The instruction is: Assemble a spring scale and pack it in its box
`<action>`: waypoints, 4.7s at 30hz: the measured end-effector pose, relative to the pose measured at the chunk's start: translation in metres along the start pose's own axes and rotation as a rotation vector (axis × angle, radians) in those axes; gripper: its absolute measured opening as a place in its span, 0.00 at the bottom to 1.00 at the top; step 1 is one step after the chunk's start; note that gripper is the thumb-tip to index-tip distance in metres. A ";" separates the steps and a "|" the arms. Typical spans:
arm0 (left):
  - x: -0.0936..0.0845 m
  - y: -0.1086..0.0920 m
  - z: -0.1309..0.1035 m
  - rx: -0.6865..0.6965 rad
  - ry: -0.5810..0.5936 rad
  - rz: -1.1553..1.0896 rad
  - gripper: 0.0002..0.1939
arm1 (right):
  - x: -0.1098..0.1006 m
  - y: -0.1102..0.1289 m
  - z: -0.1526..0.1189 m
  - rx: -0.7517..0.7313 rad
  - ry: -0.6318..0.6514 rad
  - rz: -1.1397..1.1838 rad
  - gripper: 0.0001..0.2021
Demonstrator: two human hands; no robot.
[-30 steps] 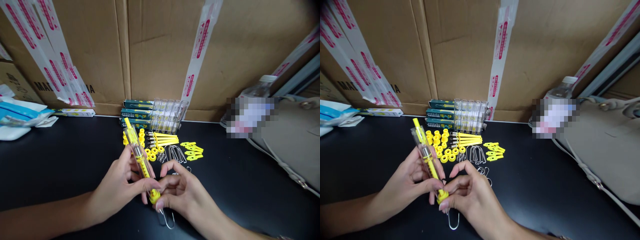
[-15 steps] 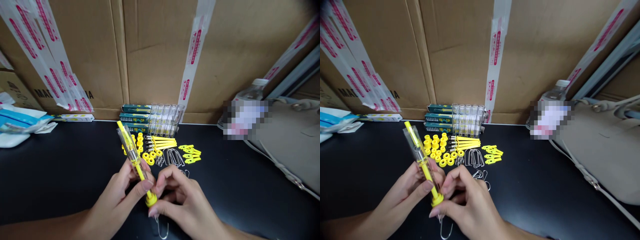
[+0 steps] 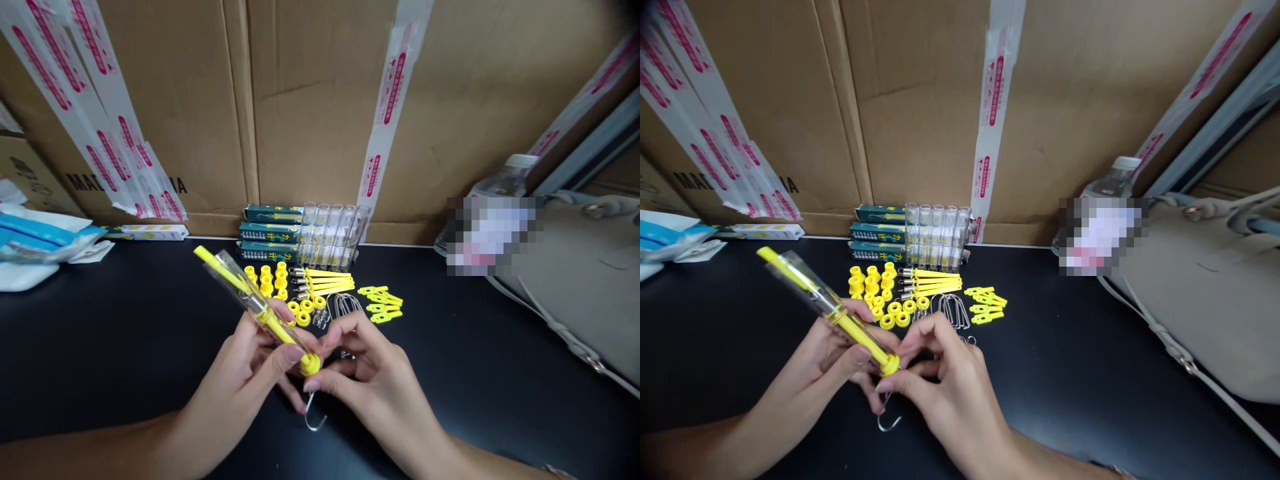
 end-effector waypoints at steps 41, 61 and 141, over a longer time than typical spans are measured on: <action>-0.015 -0.007 0.006 0.080 -0.132 -0.195 0.13 | -0.033 0.013 0.020 -0.615 0.058 -1.076 0.04; -0.007 0.007 -0.009 0.044 0.212 0.235 0.18 | -0.025 0.015 0.018 -0.612 0.029 -1.123 0.05; -0.007 0.007 0.001 -0.081 0.171 0.143 0.25 | -0.035 0.019 0.008 -0.732 0.060 -1.213 0.07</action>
Point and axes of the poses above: each hand's wrist, its own z-axis towards the middle knuckle, its own x-axis out of the palm, y = z × x, the point moved 3 cm from there along z, towards the middle knuckle, and after that the axes turned 4 degrees about -x, right-handed, at the moved point
